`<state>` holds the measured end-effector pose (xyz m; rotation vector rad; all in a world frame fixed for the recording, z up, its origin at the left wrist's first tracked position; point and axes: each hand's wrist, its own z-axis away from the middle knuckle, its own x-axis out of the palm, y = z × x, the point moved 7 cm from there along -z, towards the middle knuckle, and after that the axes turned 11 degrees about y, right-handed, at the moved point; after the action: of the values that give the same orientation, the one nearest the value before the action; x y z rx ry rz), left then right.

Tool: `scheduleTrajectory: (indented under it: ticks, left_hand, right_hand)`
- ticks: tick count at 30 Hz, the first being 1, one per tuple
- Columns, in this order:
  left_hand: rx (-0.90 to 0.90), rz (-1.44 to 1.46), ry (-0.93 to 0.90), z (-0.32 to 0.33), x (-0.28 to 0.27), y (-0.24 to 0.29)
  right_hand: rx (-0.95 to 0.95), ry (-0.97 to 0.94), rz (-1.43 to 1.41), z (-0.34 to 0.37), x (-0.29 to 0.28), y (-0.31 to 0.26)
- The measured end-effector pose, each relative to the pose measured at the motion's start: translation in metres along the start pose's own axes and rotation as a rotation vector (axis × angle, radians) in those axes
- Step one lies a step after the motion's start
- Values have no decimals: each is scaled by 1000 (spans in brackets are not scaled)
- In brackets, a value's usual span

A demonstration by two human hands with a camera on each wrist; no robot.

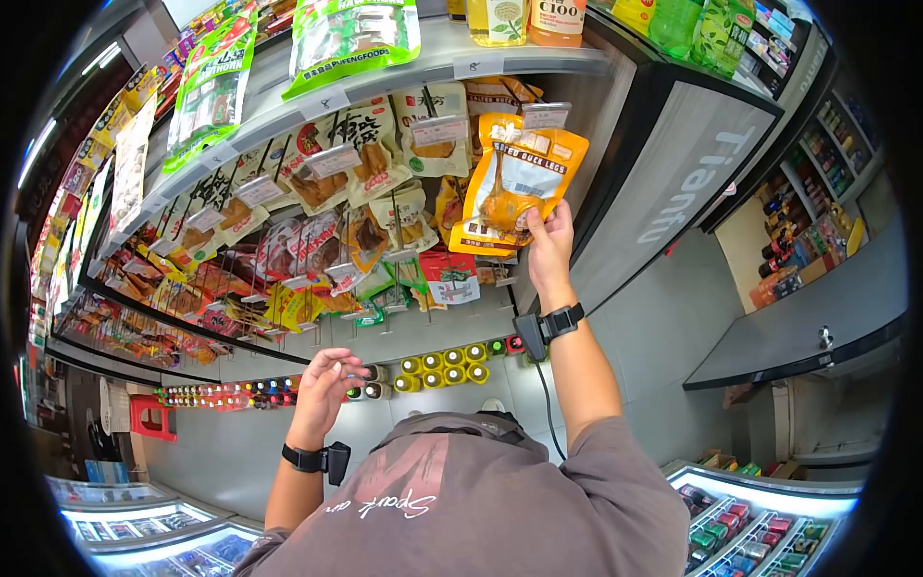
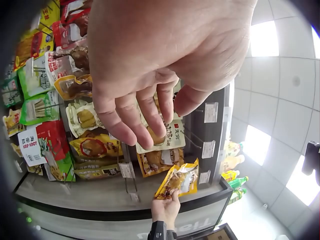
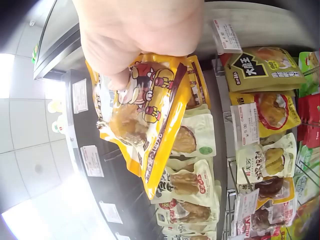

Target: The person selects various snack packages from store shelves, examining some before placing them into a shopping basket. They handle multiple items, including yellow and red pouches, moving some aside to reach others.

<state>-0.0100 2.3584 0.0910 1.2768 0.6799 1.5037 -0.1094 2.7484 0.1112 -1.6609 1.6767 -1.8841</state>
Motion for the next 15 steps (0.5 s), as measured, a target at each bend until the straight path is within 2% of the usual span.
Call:
scheduleTrajectory:
  ticks: [8, 10, 15]
  left_hand:
    - [-36, -6, -3, -6, 10, -7]
    - [-45, -7, -2, -7, 11, -8]
    - [-59, -55, 23, -6, 13, -9]
  right_hand:
    - [44, 6, 45, -21, 2, 7]
    - [58, 109, 90, -27, -2, 12]
    - [29, 188, 223, -63, 9, 19]
